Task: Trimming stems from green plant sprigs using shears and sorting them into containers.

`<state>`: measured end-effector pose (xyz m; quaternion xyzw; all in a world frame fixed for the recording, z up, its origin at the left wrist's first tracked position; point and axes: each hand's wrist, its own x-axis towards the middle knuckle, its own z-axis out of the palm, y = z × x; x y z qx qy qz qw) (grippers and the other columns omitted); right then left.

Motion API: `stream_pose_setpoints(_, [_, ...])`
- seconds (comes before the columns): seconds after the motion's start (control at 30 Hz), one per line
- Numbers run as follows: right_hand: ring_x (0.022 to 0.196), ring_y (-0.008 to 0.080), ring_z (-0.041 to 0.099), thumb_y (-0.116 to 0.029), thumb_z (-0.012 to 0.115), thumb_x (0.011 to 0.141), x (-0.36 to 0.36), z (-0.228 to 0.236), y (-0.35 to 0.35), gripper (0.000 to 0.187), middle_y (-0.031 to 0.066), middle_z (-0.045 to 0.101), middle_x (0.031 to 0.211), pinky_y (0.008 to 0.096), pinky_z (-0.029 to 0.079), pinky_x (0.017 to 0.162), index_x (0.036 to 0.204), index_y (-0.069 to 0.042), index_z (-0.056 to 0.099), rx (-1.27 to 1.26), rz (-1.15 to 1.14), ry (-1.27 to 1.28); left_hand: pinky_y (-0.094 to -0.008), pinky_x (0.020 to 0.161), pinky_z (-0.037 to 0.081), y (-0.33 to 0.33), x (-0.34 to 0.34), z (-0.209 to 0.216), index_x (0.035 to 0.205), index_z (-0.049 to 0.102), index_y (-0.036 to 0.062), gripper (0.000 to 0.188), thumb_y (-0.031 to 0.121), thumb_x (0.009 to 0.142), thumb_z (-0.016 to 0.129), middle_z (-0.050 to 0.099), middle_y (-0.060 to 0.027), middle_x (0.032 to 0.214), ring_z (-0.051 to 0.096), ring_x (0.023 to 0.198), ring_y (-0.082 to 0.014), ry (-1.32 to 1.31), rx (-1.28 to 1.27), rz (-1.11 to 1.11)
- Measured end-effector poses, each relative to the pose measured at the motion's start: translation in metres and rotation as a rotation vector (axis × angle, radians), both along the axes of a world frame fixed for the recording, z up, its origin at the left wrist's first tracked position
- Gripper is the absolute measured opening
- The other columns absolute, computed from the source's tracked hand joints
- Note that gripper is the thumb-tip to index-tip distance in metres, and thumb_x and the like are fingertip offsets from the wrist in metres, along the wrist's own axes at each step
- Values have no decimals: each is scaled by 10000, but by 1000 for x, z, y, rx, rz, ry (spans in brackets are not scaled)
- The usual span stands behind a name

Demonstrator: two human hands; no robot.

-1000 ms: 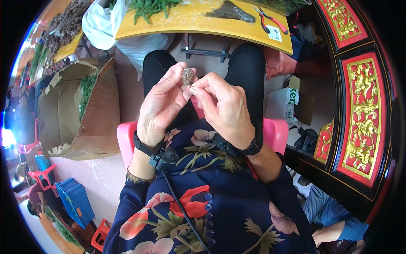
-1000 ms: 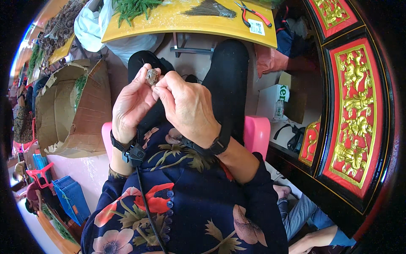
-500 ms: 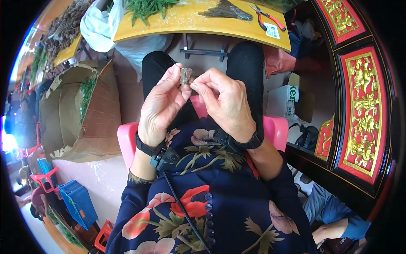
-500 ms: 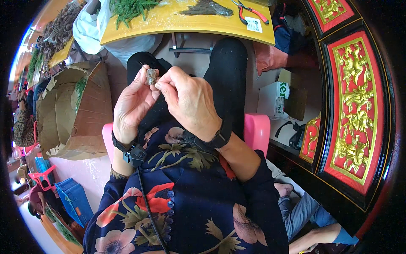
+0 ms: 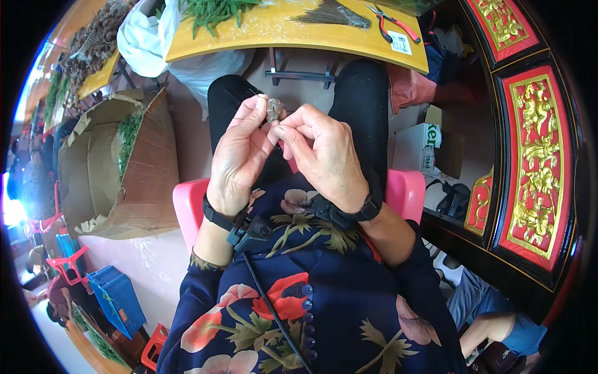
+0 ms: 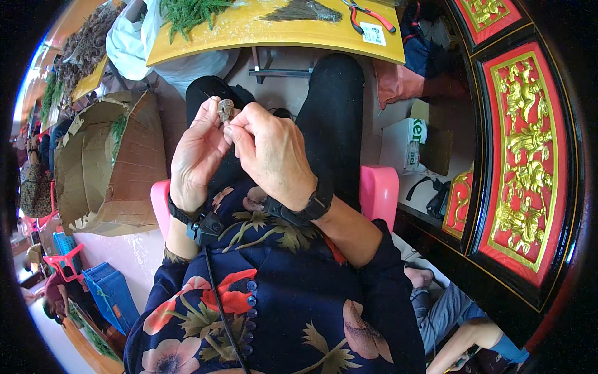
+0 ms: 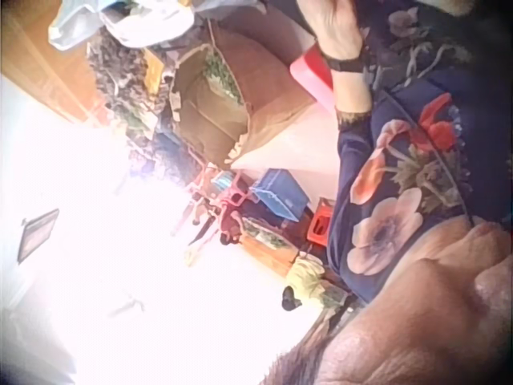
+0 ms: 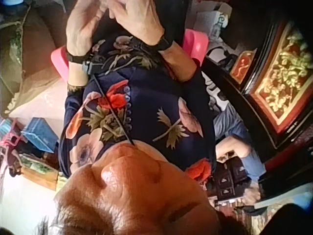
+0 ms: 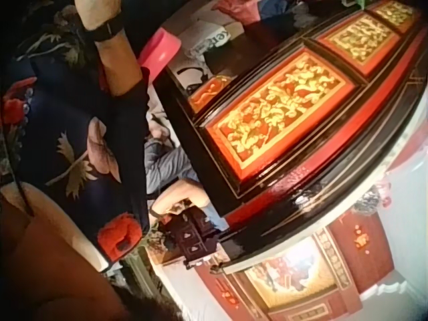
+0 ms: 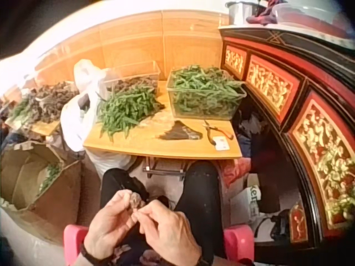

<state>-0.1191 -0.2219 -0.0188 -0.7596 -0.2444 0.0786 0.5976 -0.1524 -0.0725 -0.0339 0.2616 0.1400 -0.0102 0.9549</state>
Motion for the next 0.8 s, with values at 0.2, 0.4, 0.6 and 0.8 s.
stream_pose_setpoints(0.2, [522,74,564,-65,613,901,0,-1,1,91,66,625,607,230,434,489,868,10,573,12,0,21,-294,775,524,-1,0,1,1049,572,42,116,113,963,540,623,-72,966,614,912,-184,-6,53,19])
stream_pose_setpoints(0.4, [545,62,547,-46,606,898,10,0,-7,67,67,610,612,226,426,504,883,16,585,34,-23,-21,-293,762,528,5,1,-2,1089,559,31,151,113,964,537,618,-93,990,610,908,-194,81,-29,-12])
stream_pose_setpoints(0.6, [574,83,557,-22,599,892,17,5,-14,44,79,606,654,239,443,529,900,20,590,56,-28,-85,-288,753,529,7,3,-1,1109,546,16,174,117,967,536,607,-117,1012,599,896,-198,12,-157,-139])
stream_pose_setpoints(0.8, [575,122,570,-10,591,891,19,5,-16,34,90,610,687,253,461,550,911,18,588,56,14,-251,-279,743,523,6,3,2,1105,543,12,173,116,968,537,598,-119,1032,590,882,-187,-48,-183,-158])
